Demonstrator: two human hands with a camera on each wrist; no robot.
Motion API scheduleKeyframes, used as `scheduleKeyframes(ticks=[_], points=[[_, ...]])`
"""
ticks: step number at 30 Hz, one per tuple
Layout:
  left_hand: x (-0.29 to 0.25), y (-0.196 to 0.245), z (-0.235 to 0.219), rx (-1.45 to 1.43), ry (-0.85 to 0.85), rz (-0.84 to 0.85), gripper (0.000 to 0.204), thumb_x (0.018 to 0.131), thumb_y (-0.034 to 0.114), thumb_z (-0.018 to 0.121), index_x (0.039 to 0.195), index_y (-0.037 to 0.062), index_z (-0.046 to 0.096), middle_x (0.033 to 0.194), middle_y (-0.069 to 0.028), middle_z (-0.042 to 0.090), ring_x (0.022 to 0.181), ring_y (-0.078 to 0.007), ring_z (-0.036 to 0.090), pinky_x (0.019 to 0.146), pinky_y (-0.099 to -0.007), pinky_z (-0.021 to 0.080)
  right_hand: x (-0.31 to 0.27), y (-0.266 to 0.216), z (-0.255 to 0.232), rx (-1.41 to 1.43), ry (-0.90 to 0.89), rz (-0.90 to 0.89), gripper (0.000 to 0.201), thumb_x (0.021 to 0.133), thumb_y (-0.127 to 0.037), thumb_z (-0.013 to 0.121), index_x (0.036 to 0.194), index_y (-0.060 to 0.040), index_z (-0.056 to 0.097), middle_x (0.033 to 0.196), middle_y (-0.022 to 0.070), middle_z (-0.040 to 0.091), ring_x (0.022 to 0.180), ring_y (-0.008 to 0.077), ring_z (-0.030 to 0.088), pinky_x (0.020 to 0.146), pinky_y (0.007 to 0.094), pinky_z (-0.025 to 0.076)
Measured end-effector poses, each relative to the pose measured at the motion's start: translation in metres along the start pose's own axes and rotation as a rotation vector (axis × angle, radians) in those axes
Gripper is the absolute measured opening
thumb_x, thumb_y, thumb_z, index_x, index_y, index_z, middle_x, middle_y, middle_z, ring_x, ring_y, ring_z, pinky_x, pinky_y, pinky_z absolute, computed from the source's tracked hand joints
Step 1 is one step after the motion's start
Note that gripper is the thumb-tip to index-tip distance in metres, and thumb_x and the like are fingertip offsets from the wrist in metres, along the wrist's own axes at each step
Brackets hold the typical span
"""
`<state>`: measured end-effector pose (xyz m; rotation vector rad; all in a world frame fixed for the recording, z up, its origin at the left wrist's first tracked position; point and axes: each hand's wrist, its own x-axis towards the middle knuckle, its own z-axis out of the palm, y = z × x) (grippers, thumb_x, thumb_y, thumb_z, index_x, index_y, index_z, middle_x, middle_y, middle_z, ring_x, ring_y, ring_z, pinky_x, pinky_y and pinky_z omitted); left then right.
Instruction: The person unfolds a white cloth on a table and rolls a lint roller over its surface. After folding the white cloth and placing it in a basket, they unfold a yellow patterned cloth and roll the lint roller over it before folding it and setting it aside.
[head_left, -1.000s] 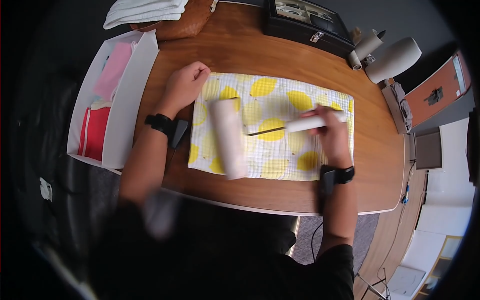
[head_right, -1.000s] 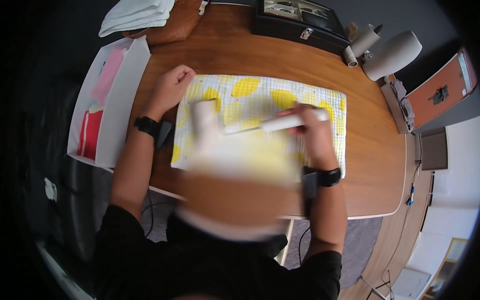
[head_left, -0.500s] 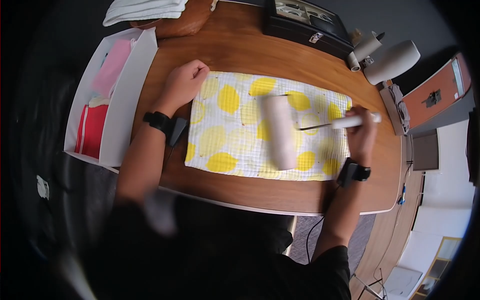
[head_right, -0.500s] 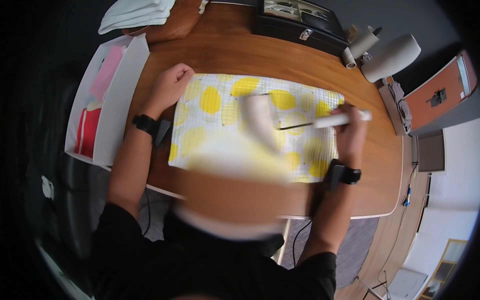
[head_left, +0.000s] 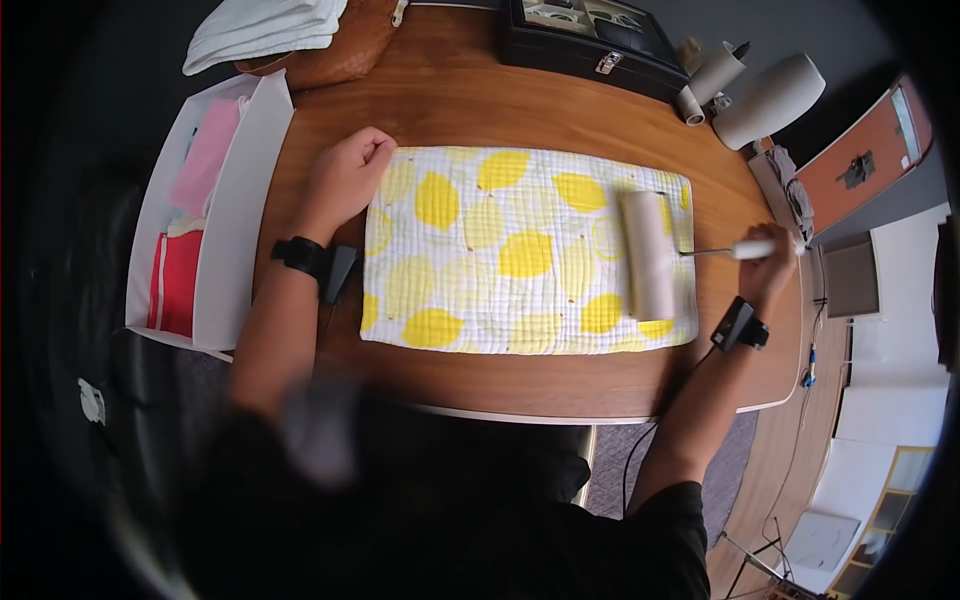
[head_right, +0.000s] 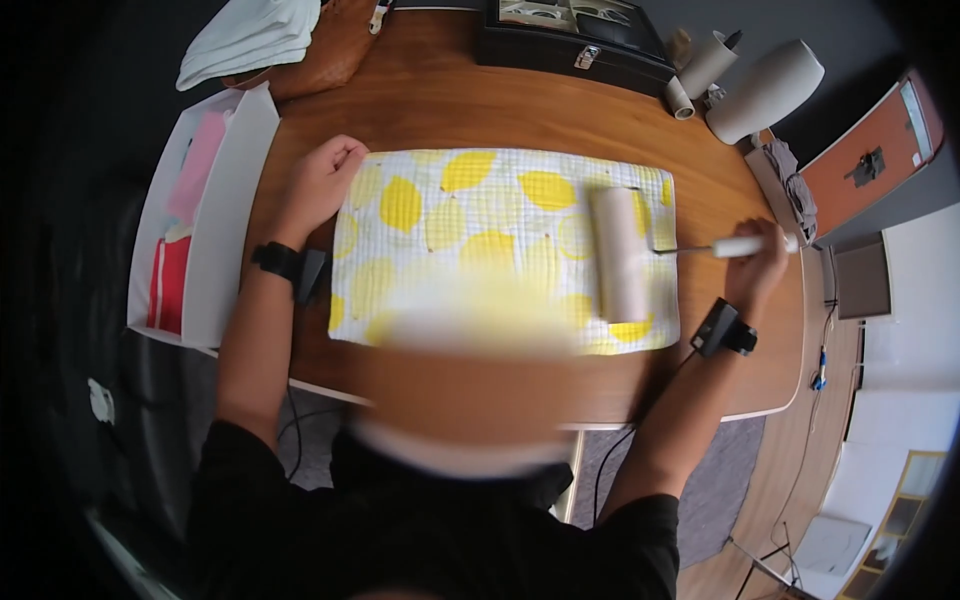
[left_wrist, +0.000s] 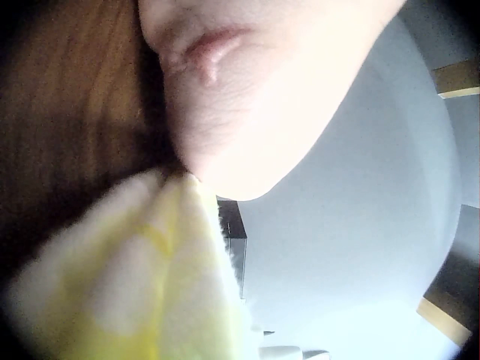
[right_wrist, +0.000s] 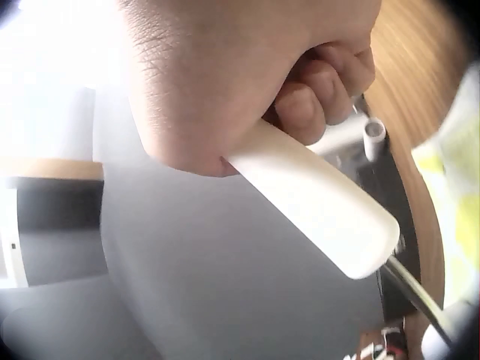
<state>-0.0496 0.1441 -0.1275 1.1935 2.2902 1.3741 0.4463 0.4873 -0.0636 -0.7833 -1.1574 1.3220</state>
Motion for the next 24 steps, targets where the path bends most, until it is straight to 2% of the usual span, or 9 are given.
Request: scheduleKeyframes(ticks=[3, 6, 11, 12, 15, 19, 21, 22, 24], points=[[-0.001, -0.001, -0.001, 0.016, -0.002, -0.001, 0.023, 0.106, 0.023, 0.067, 0.108, 0.0009, 0.071, 0.085, -0.0111, 0.076, 0.074, -0.0196, 0.07, 0.071, -0.0339, 0.053, 0.008, -0.006, -0.028, 0.108, -0.045, -0.043, 0.015, 0.099, -0.013, 0.063, 0.089, -0.0025, 0.061, 0.074, 0.0062, 0.055, 0.066, 0.0156, 0.05, 0.06, 0.0288, 0.041], [0.002, -0.008, 0.001, 0.005, -0.014, 0.007, 0.022, 0.106, 0.022, 0.067, 0.107, 0.0005, 0.071, 0.084, -0.0113, 0.075, 0.072, -0.0195, 0.069, 0.07, -0.0342, 0.053, -0.019, -0.009, 0.033, 0.087, 0.061, -0.034, 0.018, 0.101, -0.01, 0.06, 0.084, -0.0065, 0.056, 0.074, 0.0049, 0.054, 0.062, 0.0135, 0.043, 0.057, 0.0305, 0.037], [0.002, -0.007, 0.002, -0.002, -0.01, 0.025, 0.02, 0.106, 0.02, 0.067, 0.106, 0.0005, 0.071, 0.079, -0.0094, 0.072, 0.07, -0.0152, 0.064, 0.067, -0.0322, 0.051, -0.078, 0.022, 0.108, -0.049, -0.283, 0.21, 0.029, 0.107, -0.025, 0.059, 0.116, 0.0024, 0.066, 0.092, 0.0105, 0.071, 0.075, 0.0158, 0.062, 0.065, 0.0275, 0.046], [0.002, -0.007, 0.002, 0.004, -0.015, 0.027, 0.02, 0.107, 0.02, 0.067, 0.106, 0.0004, 0.071, 0.079, -0.0082, 0.071, 0.07, -0.0137, 0.064, 0.067, -0.0314, 0.05, -0.092, 0.024, 0.123, -0.227, -0.429, 0.24, 0.034, 0.106, -0.029, 0.058, 0.12, -0.0007, 0.069, 0.092, 0.0079, 0.079, 0.075, 0.0108, 0.063, 0.064, 0.0248, 0.045], [0.008, -0.026, 0.003, -0.043, -0.031, 0.037, 0.018, 0.107, 0.017, 0.066, 0.106, 0.0, 0.071, 0.079, -0.0045, 0.07, 0.071, -0.01, 0.062, 0.067, -0.0293, 0.05, -0.126, 0.004, 0.166, -0.337, -0.709, 0.448, 0.032, 0.103, -0.029, 0.061, 0.106, -0.0011, 0.077, 0.092, 0.008, 0.081, 0.066, 0.0094, 0.06, 0.062, 0.0246, 0.046], [0.006, -0.023, 0.005, -0.065, -0.033, 0.04, 0.017, 0.107, 0.015, 0.065, 0.106, -0.0008, 0.07, 0.08, -0.0015, 0.069, 0.072, -0.0072, 0.06, 0.068, -0.0277, 0.049, -0.113, 0.009, 0.148, -0.306, -0.613, 0.377, 0.033, 0.101, -0.028, 0.062, 0.109, 0.0011, 0.075, 0.093, 0.0098, 0.081, 0.07, 0.0114, 0.065, 0.066, 0.0258, 0.051], [0.007, -0.023, 0.006, -0.074, -0.04, 0.029, 0.017, 0.107, 0.016, 0.065, 0.106, -0.0006, 0.07, 0.08, -0.0021, 0.069, 0.072, -0.0075, 0.06, 0.068, -0.0278, 0.049, -0.079, 0.024, 0.106, -0.239, -0.408, 0.203, 0.031, 0.1, -0.025, 0.06, 0.108, 0.0028, 0.072, 0.092, 0.0129, 0.08, 0.078, 0.0183, 0.07, 0.071, 0.0306, 0.054], [0.006, -0.023, 0.005, -0.079, -0.039, 0.021, 0.017, 0.107, 0.016, 0.065, 0.106, -0.0005, 0.07, 0.08, -0.0024, 0.069, 0.072, -0.0077, 0.06, 0.068, -0.0279, 0.049, -0.063, 0.021, 0.087, -0.122, -0.349, 0.129, 0.027, 0.102, -0.019, 0.059, 0.105, 0.006, 0.068, 0.089, 0.0147, 0.069, 0.085, 0.0248, 0.066, 0.081, 0.0378, 0.054], [0.004, -0.015, 0.002, -0.057, -0.046, 0.013, 0.017, 0.107, 0.016, 0.064, 0.107, -0.0004, 0.07, 0.079, -0.0031, 0.069, 0.072, -0.008, 0.06, 0.068, -0.028, 0.049, -0.023, 0.024, 0.041, 0.089, -0.133, 0.025, 0.02, 0.101, -0.017, 0.061, 0.096, 0.0021, 0.064, 0.084, 0.0126, 0.064, 0.081, 0.0237, 0.062, 0.081, 0.0384, 0.053]])
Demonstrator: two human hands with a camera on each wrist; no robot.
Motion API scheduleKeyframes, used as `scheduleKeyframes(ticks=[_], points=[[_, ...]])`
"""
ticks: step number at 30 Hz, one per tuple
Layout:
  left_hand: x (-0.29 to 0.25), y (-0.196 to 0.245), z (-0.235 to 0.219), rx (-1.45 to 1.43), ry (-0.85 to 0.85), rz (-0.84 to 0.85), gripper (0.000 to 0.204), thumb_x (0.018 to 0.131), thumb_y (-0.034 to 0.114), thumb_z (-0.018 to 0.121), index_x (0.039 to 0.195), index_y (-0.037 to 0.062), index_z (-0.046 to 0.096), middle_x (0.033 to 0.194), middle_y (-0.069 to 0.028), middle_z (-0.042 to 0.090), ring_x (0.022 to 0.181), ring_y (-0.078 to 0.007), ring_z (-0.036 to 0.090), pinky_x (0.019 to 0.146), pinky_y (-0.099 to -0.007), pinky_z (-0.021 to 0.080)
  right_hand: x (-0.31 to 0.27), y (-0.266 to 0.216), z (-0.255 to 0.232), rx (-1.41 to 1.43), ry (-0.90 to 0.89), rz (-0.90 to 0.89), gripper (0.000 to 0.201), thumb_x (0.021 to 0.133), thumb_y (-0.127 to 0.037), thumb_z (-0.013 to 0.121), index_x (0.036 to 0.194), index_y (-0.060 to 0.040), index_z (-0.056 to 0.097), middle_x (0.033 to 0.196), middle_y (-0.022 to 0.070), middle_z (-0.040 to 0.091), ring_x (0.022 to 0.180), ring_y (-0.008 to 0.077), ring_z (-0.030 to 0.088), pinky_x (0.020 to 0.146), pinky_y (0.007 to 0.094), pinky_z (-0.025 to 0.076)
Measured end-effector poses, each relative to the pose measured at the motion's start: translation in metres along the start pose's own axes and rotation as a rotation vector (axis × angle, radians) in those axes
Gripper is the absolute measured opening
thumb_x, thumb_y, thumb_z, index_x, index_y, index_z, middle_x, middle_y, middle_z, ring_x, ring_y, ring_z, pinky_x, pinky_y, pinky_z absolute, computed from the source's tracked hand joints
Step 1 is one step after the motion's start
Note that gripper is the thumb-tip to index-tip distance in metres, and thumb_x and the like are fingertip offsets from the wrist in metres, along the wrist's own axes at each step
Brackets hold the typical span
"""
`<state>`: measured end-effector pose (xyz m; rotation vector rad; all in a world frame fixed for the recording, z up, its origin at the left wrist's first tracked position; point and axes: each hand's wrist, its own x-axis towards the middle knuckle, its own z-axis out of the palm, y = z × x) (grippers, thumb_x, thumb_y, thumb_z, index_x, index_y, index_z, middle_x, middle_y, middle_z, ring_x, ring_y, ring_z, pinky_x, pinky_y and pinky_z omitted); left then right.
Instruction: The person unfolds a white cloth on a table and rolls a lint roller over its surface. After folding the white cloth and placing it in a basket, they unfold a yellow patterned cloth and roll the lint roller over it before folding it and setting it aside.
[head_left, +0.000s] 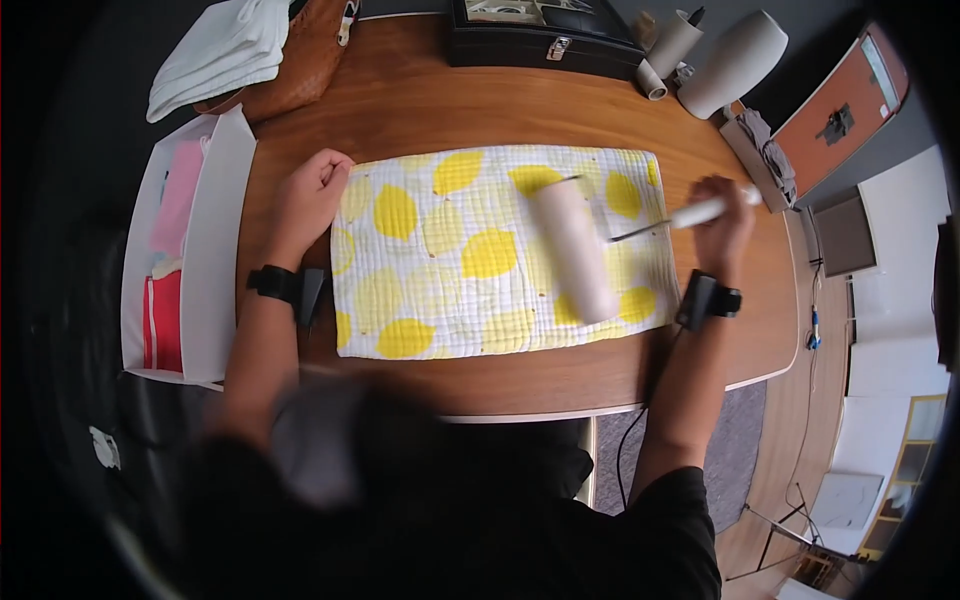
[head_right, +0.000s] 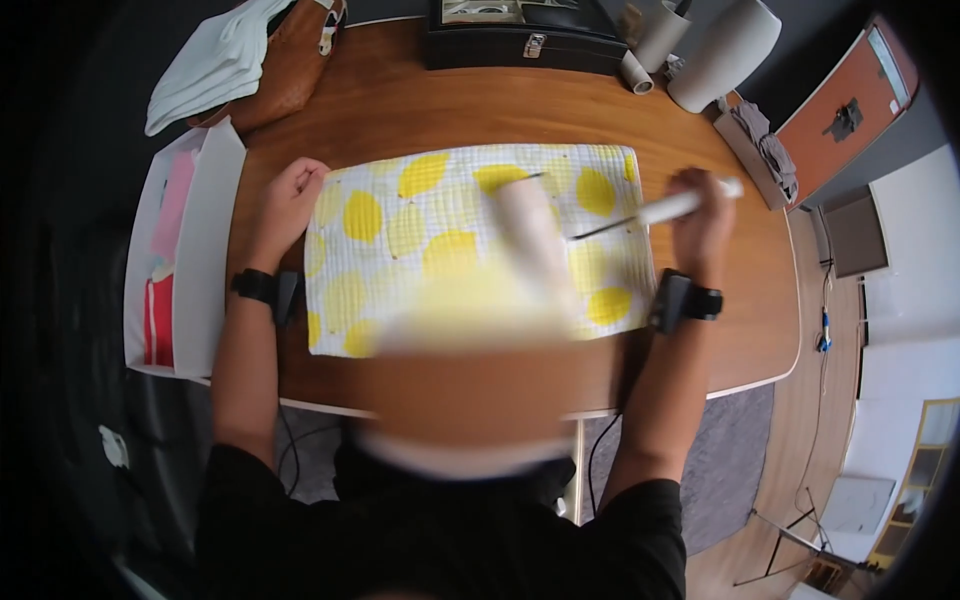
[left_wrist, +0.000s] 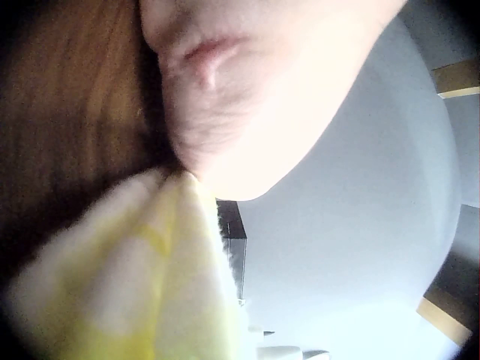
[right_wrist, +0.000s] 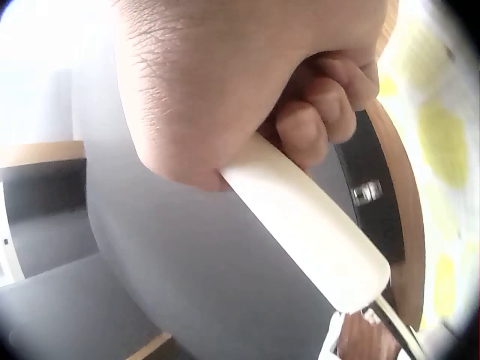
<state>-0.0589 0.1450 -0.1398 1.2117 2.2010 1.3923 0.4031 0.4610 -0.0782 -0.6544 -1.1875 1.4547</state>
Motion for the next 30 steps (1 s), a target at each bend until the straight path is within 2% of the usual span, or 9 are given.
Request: scheduleKeyframes(ticks=[2, 6, 10, 15, 19, 24, 26, 28, 30], points=[[-0.002, 0.008, -0.001, 0.011, -0.002, -0.013, 0.017, 0.107, 0.016, 0.064, 0.107, -0.0004, 0.07, 0.079, -0.0036, 0.069, 0.072, -0.0083, 0.06, 0.069, -0.0282, 0.049, 0.02, -0.02, -0.041, 0.026, 0.115, 0.002, 0.018, 0.099, -0.015, 0.061, 0.085, -0.0053, 0.055, 0.077, 0.0075, 0.056, 0.072, 0.0197, 0.054, 0.067, 0.0345, 0.046], [-0.001, 0.007, -0.001, 0.012, -0.012, -0.025, 0.016, 0.107, 0.014, 0.064, 0.107, -0.0005, 0.07, 0.079, -0.004, 0.069, 0.072, -0.0087, 0.061, 0.069, -0.0283, 0.049, 0.016, -0.035, -0.052, 0.078, 0.072, 0.012, 0.018, 0.099, -0.014, 0.06, 0.084, -0.0076, 0.054, 0.074, 0.006, 0.054, 0.07, 0.0183, 0.052, 0.065, 0.0338, 0.044], [0.003, -0.002, 0.001, -0.017, -0.028, -0.01, 0.015, 0.107, 0.012, 0.063, 0.108, -0.0005, 0.07, 0.08, -0.0038, 0.069, 0.072, -0.0084, 0.061, 0.069, -0.0279, 0.049, -0.005, -0.006, 0.011, 0.002, 0.047, 0.04, 0.017, 0.103, -0.018, 0.06, 0.096, -0.0029, 0.063, 0.08, 0.0075, 0.06, 0.077, 0.0185, 0.058, 0.067, 0.0321, 0.045], [0.002, -0.009, 0.0, 0.042, -0.006, 0.04, 0.015, 0.108, 0.012, 0.063, 0.109, -0.0005, 0.07, 0.08, -0.0017, 0.067, 0.073, -0.0072, 0.059, 0.068, -0.0268, 0.049, -0.069, 0.0, 0.115, -0.33, -0.339, 0.331, 0.033, 0.103, -0.027, 0.06, 0.112, 0.0021, 0.072, 0.087, 0.0099, 0.078, 0.071, 0.014, 0.064, 0.062, 0.0269, 0.047], [0.006, -0.017, 0.002, 0.008, -0.016, 0.008, 0.016, 0.108, 0.013, 0.063, 0.11, -0.0003, 0.071, 0.08, -0.0008, 0.066, 0.073, -0.0067, 0.058, 0.068, -0.0264, 0.049, -0.074, -0.006, 0.124, -0.337, -0.376, 0.359, 0.036, 0.101, -0.03, 0.061, 0.11, 0.0016, 0.076, 0.086, 0.009, 0.08, 0.07, 0.0118, 0.065, 0.062, 0.0257, 0.047], [0.002, -0.008, 0.001, 0.005, -0.014, -0.007, 0.017, 0.109, 0.014, 0.062, 0.111, -0.0005, 0.071, 0.083, -0.0012, 0.069, 0.076, -0.0066, 0.061, 0.07, -0.0268, 0.049, -0.006, 0.0, 0.016, 0.036, 0.01, 0.016, 0.018, 0.103, -0.018, 0.064, 0.101, 0.0001, 0.065, 0.087, 0.0087, 0.063, 0.079, 0.0203, 0.061, 0.077, 0.0366, 0.053], [0.001, -0.003, 0.001, 0.01, -0.011, 0.001, 0.017, 0.109, 0.014, 0.061, 0.111, -0.0006, 0.071, 0.085, -0.002, 0.071, 0.077, -0.0071, 0.063, 0.071, -0.027, 0.05, 0.015, -0.019, -0.029, 0.048, 0.211, -0.067, 0.015, 0.101, -0.016, 0.065, 0.095, -0.0037, 0.06, 0.08, 0.0063, 0.058, 0.073, 0.0179, 0.058, 0.068, 0.0343, 0.051], [-0.001, 0.001, 0.0, 0.016, -0.009, 0.011, 0.017, 0.108, 0.012, 0.061, 0.112, -0.0008, 0.07, 0.087, -0.0031, 0.072, 0.079, -0.0079, 0.065, 0.072, -0.0273, 0.051, 0.029, -0.034, -0.087, 0.022, 0.286, -0.084, 0.01, 0.099, -0.013, 0.063, 0.093, -0.0052, 0.059, 0.076, 0.007, 0.057, 0.068, 0.0172, 0.058, 0.067, 0.034, 0.052], [-0.001, 0.004, -0.001, 0.037, -0.008, -0.006, 0.016, 0.107, 0.011, 0.061, 0.112, -0.0009, 0.07, 0.087, -0.0041, 0.073, 0.079, -0.0088, 0.066, 0.073, -0.0274, 0.052, 0.029, -0.05, -0.127, 0.084, 0.121, 0.007, 0.011, 0.098, -0.014, 0.062, 0.091, -0.0057, 0.058, 0.074, 0.0066, 0.056, 0.066, 0.0157, 0.056, 0.063, 0.032, 0.05]])
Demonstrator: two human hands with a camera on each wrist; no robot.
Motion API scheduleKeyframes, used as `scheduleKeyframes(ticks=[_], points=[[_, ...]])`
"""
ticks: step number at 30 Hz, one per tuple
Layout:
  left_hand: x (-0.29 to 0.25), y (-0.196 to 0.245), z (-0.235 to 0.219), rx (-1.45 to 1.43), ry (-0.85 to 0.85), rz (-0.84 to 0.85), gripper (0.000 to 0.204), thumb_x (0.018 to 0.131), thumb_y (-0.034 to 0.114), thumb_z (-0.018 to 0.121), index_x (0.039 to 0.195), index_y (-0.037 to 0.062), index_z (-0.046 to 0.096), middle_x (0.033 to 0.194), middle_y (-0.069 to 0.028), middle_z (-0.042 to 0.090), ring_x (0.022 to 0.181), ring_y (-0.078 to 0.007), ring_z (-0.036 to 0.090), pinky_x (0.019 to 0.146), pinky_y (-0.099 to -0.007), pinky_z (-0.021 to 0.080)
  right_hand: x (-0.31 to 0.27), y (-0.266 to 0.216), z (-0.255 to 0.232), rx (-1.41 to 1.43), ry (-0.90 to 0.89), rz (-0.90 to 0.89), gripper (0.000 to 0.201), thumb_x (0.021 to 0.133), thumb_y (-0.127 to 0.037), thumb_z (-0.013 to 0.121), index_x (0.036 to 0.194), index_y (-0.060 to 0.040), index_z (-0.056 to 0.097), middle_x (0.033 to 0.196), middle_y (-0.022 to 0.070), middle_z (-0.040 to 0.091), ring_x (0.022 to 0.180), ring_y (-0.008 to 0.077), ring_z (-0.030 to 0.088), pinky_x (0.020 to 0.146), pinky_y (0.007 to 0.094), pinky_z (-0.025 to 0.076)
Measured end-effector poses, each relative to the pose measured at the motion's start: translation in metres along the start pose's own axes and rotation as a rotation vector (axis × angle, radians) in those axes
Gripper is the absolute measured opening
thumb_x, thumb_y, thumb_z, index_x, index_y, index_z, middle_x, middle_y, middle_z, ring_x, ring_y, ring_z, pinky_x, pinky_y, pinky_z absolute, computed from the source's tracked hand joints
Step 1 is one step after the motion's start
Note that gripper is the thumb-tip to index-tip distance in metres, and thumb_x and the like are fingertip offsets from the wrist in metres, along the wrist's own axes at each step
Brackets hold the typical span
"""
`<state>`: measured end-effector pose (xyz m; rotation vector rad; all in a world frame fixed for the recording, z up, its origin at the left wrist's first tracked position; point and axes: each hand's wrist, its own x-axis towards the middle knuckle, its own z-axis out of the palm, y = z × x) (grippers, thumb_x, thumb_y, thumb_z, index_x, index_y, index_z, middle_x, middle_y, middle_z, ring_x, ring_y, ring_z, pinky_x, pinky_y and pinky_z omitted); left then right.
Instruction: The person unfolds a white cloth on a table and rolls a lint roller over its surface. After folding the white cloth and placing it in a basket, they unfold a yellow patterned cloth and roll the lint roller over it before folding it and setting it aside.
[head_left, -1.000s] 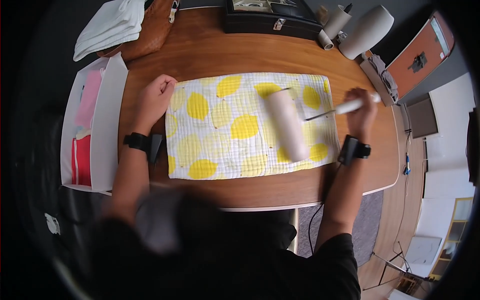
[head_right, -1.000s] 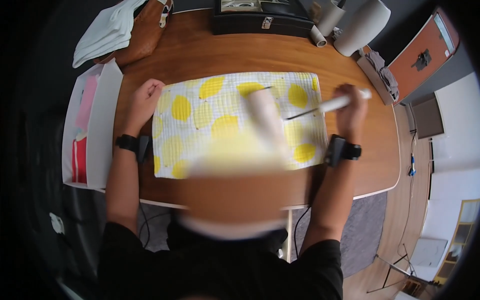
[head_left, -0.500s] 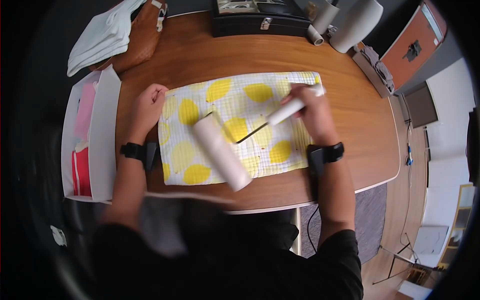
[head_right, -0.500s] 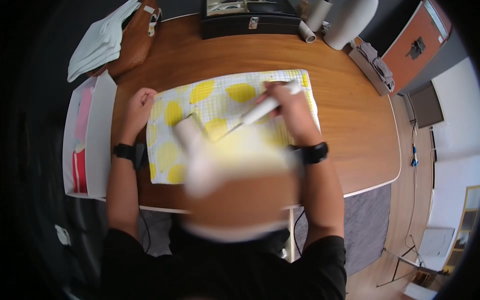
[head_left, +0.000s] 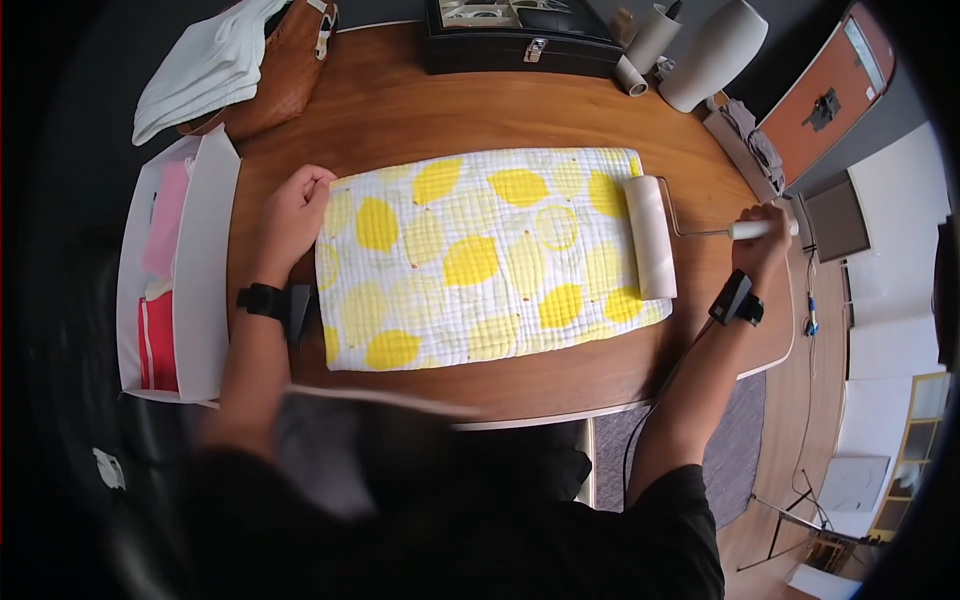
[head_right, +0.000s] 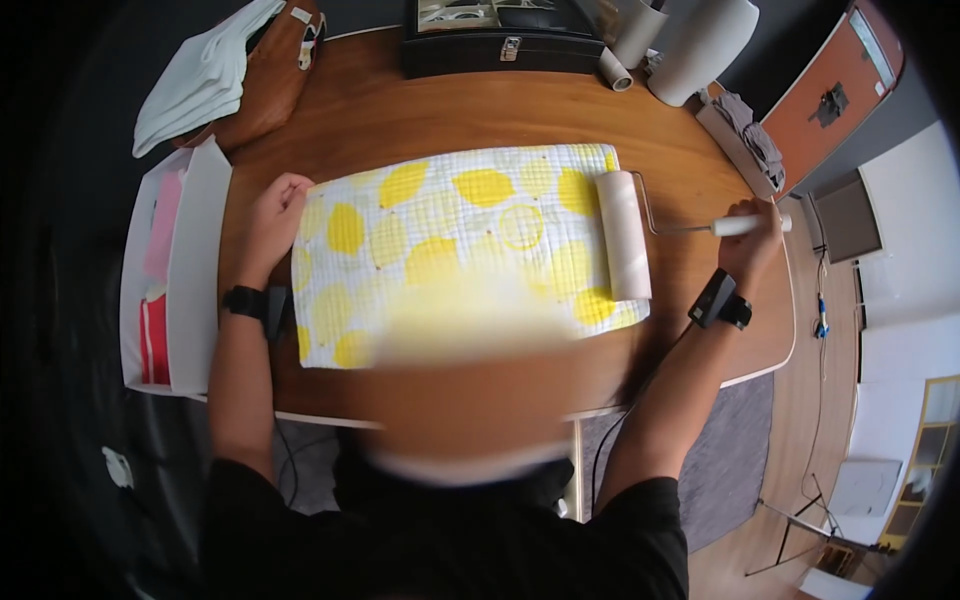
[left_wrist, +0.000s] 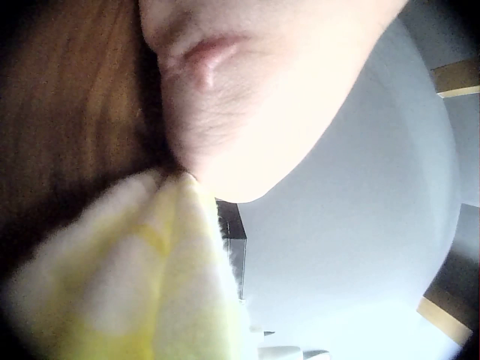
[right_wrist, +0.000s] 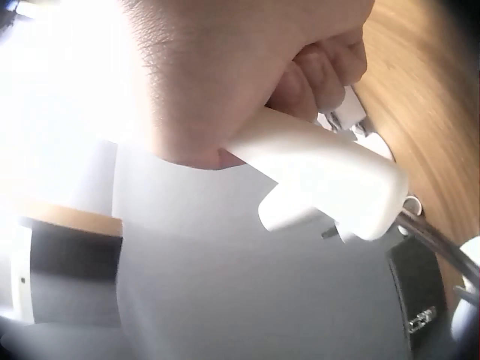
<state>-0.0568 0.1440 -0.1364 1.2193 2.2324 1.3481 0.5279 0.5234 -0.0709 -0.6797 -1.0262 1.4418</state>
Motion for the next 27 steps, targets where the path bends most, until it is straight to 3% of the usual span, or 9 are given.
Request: scheduleKeyframes(ticks=[3, 4, 6, 10, 12, 15, 20, 24, 27], points=[[0.0, -0.001, 0.001, -0.003, 0.001, 0.004, 0.015, 0.107, 0.01, 0.061, 0.111, -0.0008, 0.07, 0.088, -0.0048, 0.074, 0.079, -0.0096, 0.067, 0.073, -0.0276, 0.052, -0.012, 0.007, 0.028, -0.017, -0.023, -0.038, 0.012, 0.099, -0.015, 0.062, 0.093, -0.0045, 0.06, 0.074, 0.0068, 0.057, 0.067, 0.016, 0.057, 0.062, 0.0299, 0.047], [0.001, -0.001, 0.001, -0.007, -0.001, 0.012, 0.015, 0.107, 0.01, 0.061, 0.111, -0.0008, 0.07, 0.088, -0.0049, 0.074, 0.079, -0.0098, 0.067, 0.073, -0.0276, 0.052, -0.023, 0.017, 0.061, -0.081, 0.08, -0.094, 0.015, 0.1, -0.016, 0.062, 0.099, -0.0018, 0.063, 0.077, 0.0078, 0.061, 0.069, 0.0155, 0.058, 0.062, 0.0276, 0.045], [0.003, -0.006, 0.002, 0.002, 0.003, 0.017, 0.015, 0.107, 0.011, 0.061, 0.111, -0.0007, 0.07, 0.087, -0.0044, 0.073, 0.078, -0.0093, 0.066, 0.072, -0.0277, 0.051, -0.037, 0.035, 0.099, -0.148, 0.02, 0.004, 0.02, 0.102, -0.02, 0.061, 0.105, -0.0003, 0.067, 0.082, 0.0085, 0.066, 0.074, 0.0144, 0.061, 0.064, 0.0263, 0.045], [0.007, -0.019, 0.003, -0.041, -0.012, 0.013, 0.015, 0.108, 0.012, 0.062, 0.109, -0.0006, 0.07, 0.083, -0.0022, 0.069, 0.074, -0.0073, 0.061, 0.068, -0.0273, 0.049, -0.088, 0.052, 0.182, -0.528, -0.402, 0.338, 0.029, 0.103, -0.027, 0.062, 0.101, -0.0006, 0.074, 0.083, 0.0066, 0.074, 0.066, 0.0106, 0.061, 0.059, 0.0244, 0.044], [0.007, -0.02, 0.003, -0.049, -0.014, 0.024, 0.016, 0.109, 0.012, 0.061, 0.109, -0.0005, 0.07, 0.081, -0.0008, 0.067, 0.072, -0.0062, 0.058, 0.067, -0.027, 0.047, -0.112, 0.065, 0.214, -0.466, -0.471, 0.504, 0.031, 0.103, -0.028, 0.061, 0.101, -0.0012, 0.077, 0.084, 0.0058, 0.077, 0.061, 0.0103, 0.06, 0.058, 0.0247, 0.046], [0.007, -0.022, 0.004, -0.061, -0.009, 0.039, 0.016, 0.109, 0.013, 0.061, 0.109, -0.0003, 0.07, 0.08, 0.0004, 0.066, 0.071, -0.0053, 0.057, 0.065, -0.0267, 0.046, -0.118, 0.07, 0.226, -0.374, -0.591, 0.569, 0.031, 0.102, -0.028, 0.061, 0.107, -0.0009, 0.077, 0.085, 0.0061, 0.077, 0.063, 0.0109, 0.062, 0.061, 0.0251, 0.048], [0.006, -0.02, 0.003, -0.038, -0.01, 0.032, 0.016, 0.109, 0.012, 0.06, 0.11, -0.0003, 0.07, 0.08, 0.0, 0.067, 0.072, -0.0053, 0.058, 0.066, -0.0266, 0.047, -0.076, 0.053, 0.161, -0.494, -0.197, 0.21, 0.03, 0.102, -0.027, 0.064, 0.108, 0.0012, 0.071, 0.083, 0.009, 0.072, 0.068, 0.014, 0.063, 0.065, 0.0279, 0.051], [0.005, -0.017, 0.003, -0.049, -0.016, 0.031, 0.016, 0.109, 0.012, 0.06, 0.111, -0.0007, 0.07, 0.085, -0.0017, 0.07, 0.077, -0.0063, 0.062, 0.071, -0.0263, 0.05, -0.024, 0.013, 0.059, -0.211, 0.192, 0.018, 0.013, 0.097, -0.016, 0.066, 0.09, -0.0045, 0.063, 0.076, 0.0077, 0.062, 0.063, 0.0162, 0.059, 0.054, 0.0282, 0.045], [0.005, -0.019, 0.003, -0.063, -0.015, 0.028, 0.017, 0.109, 0.011, 0.059, 0.112, -0.0012, 0.069, 0.088, -0.0029, 0.072, 0.08, -0.0072, 0.064, 0.074, -0.0264, 0.051, -0.023, -0.015, 0.019, -0.157, 0.215, 0.034, 0.015, 0.096, -0.013, 0.064, 0.083, -0.0064, 0.058, 0.071, 0.0037, 0.054, 0.056, 0.0113, 0.044, 0.048, 0.0248, 0.035]])
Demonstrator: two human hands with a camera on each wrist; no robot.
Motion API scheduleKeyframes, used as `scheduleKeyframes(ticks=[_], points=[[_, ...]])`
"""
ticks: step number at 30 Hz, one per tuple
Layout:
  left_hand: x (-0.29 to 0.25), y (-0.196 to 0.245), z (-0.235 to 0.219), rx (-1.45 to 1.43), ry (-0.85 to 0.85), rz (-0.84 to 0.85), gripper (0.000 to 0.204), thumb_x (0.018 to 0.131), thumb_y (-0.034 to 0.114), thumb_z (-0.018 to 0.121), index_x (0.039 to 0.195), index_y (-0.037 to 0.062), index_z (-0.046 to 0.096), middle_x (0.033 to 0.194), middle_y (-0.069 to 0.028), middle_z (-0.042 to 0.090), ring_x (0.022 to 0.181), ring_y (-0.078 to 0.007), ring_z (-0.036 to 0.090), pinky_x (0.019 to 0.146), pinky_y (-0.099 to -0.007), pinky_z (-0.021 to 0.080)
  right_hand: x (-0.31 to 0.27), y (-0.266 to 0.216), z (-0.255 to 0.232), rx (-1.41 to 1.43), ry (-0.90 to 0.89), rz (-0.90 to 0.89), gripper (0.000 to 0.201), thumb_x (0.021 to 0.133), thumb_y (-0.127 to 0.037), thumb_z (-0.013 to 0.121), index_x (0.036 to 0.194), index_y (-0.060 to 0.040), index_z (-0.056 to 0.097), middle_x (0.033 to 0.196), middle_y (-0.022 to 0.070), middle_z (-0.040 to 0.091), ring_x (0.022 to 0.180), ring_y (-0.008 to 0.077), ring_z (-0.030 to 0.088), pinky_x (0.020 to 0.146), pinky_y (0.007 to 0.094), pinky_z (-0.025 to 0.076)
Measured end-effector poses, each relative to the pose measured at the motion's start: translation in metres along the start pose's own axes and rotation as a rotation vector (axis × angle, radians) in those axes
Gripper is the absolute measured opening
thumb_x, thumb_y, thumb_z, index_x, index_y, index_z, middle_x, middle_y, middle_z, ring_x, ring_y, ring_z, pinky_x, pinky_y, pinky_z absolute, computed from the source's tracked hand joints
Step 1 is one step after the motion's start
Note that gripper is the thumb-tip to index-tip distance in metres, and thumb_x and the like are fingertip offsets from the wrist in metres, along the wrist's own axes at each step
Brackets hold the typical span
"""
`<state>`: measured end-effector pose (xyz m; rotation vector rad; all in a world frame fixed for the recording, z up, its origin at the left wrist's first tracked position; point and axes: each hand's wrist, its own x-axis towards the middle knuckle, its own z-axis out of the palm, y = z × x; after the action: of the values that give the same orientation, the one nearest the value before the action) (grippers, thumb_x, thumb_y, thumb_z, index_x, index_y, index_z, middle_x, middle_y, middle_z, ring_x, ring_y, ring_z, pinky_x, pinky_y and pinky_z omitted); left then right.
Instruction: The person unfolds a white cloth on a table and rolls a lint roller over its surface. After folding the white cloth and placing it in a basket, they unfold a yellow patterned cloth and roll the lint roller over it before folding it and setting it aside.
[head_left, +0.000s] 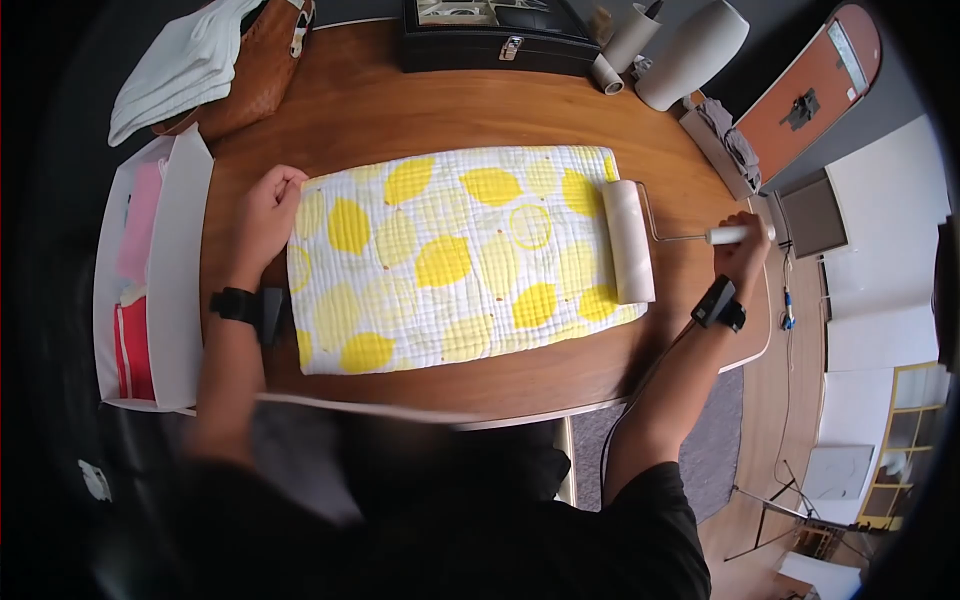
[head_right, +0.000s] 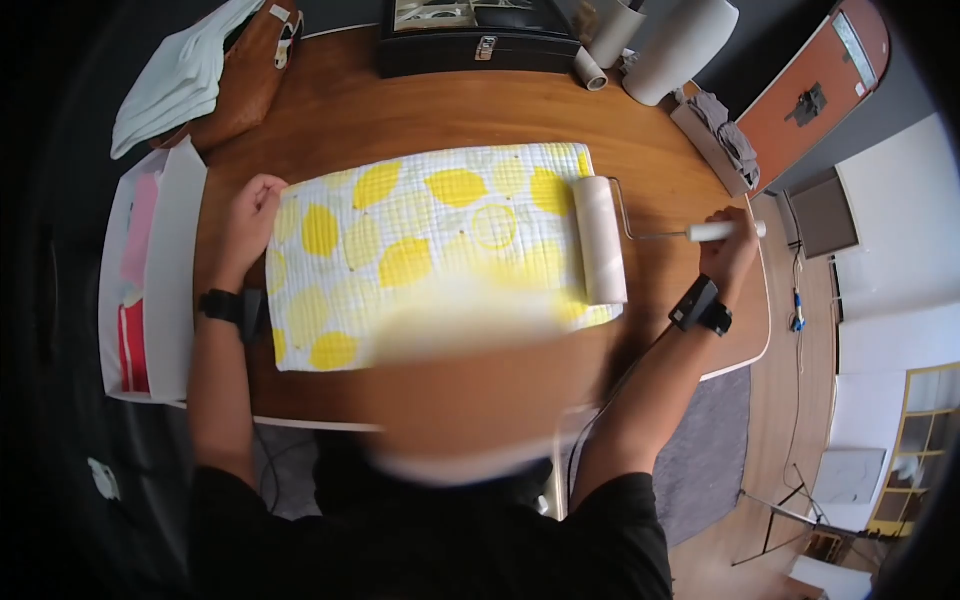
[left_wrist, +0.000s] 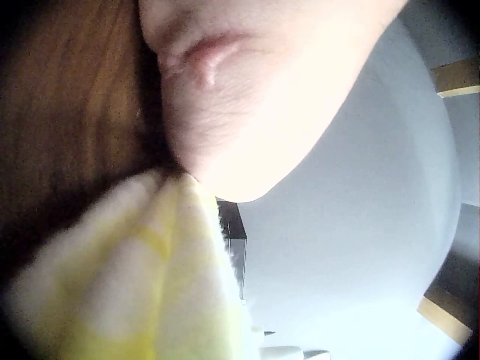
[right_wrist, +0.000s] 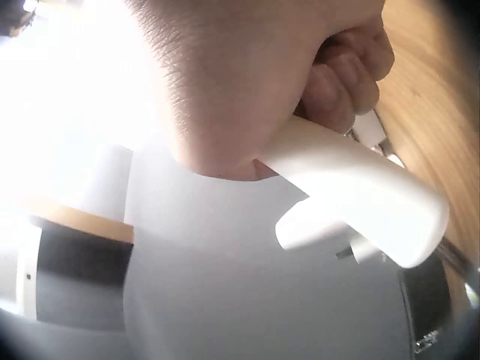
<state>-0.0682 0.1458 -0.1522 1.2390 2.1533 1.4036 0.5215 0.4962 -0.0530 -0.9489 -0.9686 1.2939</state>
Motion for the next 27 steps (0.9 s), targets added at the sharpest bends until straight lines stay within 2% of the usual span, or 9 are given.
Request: scheduleKeyframes(ticks=[3, 5, 9, 11, 15, 19, 22, 25, 27], points=[[0.0, 0.001, -0.001, 0.019, 0.002, -0.009, 0.017, 0.109, 0.012, 0.059, 0.113, -0.0016, 0.069, 0.089, -0.0035, 0.072, 0.081, -0.0072, 0.064, 0.074, -0.0264, 0.051, -0.001, 0.005, 0.006, 0.024, -0.123, -0.009, 0.014, 0.097, -0.012, 0.064, 0.085, -0.0065, 0.058, 0.071, 0.0027, 0.053, 0.055, 0.01, 0.041, 0.048, 0.0258, 0.031], [0.001, 0.001, 0.0, 0.031, -0.005, -0.013, 0.017, 0.109, 0.012, 0.059, 0.113, -0.0017, 0.069, 0.089, -0.0035, 0.072, 0.08, -0.0069, 0.064, 0.073, -0.0263, 0.051, -0.029, 0.008, 0.055, -0.051, -0.093, 0.003, 0.017, 0.1, -0.015, 0.063, 0.087, -0.0062, 0.059, 0.076, 0.0021, 0.053, 0.058, 0.0093, 0.042, 0.05, 0.0255, 0.03], [0.001, 0.004, -0.002, 0.014, -0.028, -0.023, 0.016, 0.11, 0.012, 0.059, 0.111, -0.0016, 0.069, 0.09, -0.0023, 0.071, 0.08, -0.0062, 0.063, 0.072, -0.0256, 0.05, -0.079, 0.027, 0.124, -0.432, -0.462, 0.09, 0.03, 0.104, -0.03, 0.061, 0.105, -0.0015, 0.071, 0.085, 0.0069, 0.073, 0.064, 0.011, 0.058, 0.058, 0.0248, 0.043], [0.0, 0.004, -0.002, 0.001, -0.033, -0.013, 0.016, 0.11, 0.012, 0.059, 0.11, -0.0014, 0.069, 0.09, -0.0011, 0.071, 0.08, -0.0059, 0.062, 0.072, -0.0251, 0.05, -0.111, 0.028, 0.16, -0.47, -0.628, 0.257, 0.033, 0.102, -0.034, 0.067, 0.094, -0.0033, 0.078, 0.085, 0.0051, 0.078, 0.07, 0.0102, 0.065, 0.062, 0.0256, 0.049], [0.001, 0.004, 0.004, -0.069, -0.024, 0.003, 0.016, 0.111, 0.012, 0.059, 0.11, -0.0009, 0.069, 0.092, 0.0006, 0.071, 0.082, -0.0054, 0.062, 0.073, -0.0243, 0.05, -0.125, 0.034, 0.175, -0.425, -0.822, 0.324, 0.034, 0.1, -0.033, 0.068, 0.103, -0.0003, 0.078, 0.091, 0.0093, 0.079, 0.079, 0.0141, 0.071, 0.07, 0.0275, 0.055], [-0.003, 0.015, -0.001, -0.013, -0.047, -0.043, 0.018, 0.111, 0.013, 0.058, 0.111, -0.0009, 0.069, 0.092, -0.0007, 0.071, 0.083, -0.0056, 0.063, 0.073, -0.0249, 0.05, -0.066, 0.044, 0.108, -0.319, -0.521, -0.027, 0.031, 0.099, -0.029, 0.066, 0.102, 0.0006, 0.074, 0.088, 0.0094, 0.074, 0.077, 0.0198, 0.07, 0.07, 0.0343, 0.055], [-0.004, 0.021, -0.002, 0.03, -0.033, -0.048, 0.019, 0.111, 0.014, 0.058, 0.112, -0.0009, 0.07, 0.091, -0.0021, 0.072, 0.083, -0.0063, 0.064, 0.073, -0.0259, 0.05, -0.014, 0.03, 0.041, 0.027, -0.281, -0.124, 0.019, 0.101, -0.015, 0.067, 0.098, 0.0032, 0.068, 0.089, 0.0118, 0.067, 0.083, 0.022, 0.065, 0.08, 0.038, 0.054], [-0.004, 0.015, -0.002, 0.029, -0.006, -0.041, 0.019, 0.109, 0.014, 0.058, 0.112, -0.0012, 0.07, 0.09, -0.0047, 0.074, 0.083, -0.009, 0.066, 0.075, -0.0278, 0.052, 0.003, 0.004, -0.004, 0.065, -0.019, -0.145, 0.015, 0.098, -0.014, 0.066, 0.09, -0.0009, 0.063, 0.075, 0.0071, 0.057, 0.07, 0.0194, 0.056, 0.07, 0.0342, 0.051], [-0.004, 0.017, -0.002, 0.04, -0.003, -0.04, 0.019, 0.108, 0.013, 0.059, 0.112, -0.0016, 0.07, 0.091, -0.0058, 0.074, 0.083, -0.0101, 0.067, 0.076, -0.0283, 0.053, 0.017, 0.0, -0.039, 0.142, -0.277, -0.099, 0.018, 0.098, -0.017, 0.066, 0.09, -0.0011, 0.063, 0.071, 0.0059, 0.053, 0.067, 0.0185, 0.053, 0.065, 0.0332, 0.046]])
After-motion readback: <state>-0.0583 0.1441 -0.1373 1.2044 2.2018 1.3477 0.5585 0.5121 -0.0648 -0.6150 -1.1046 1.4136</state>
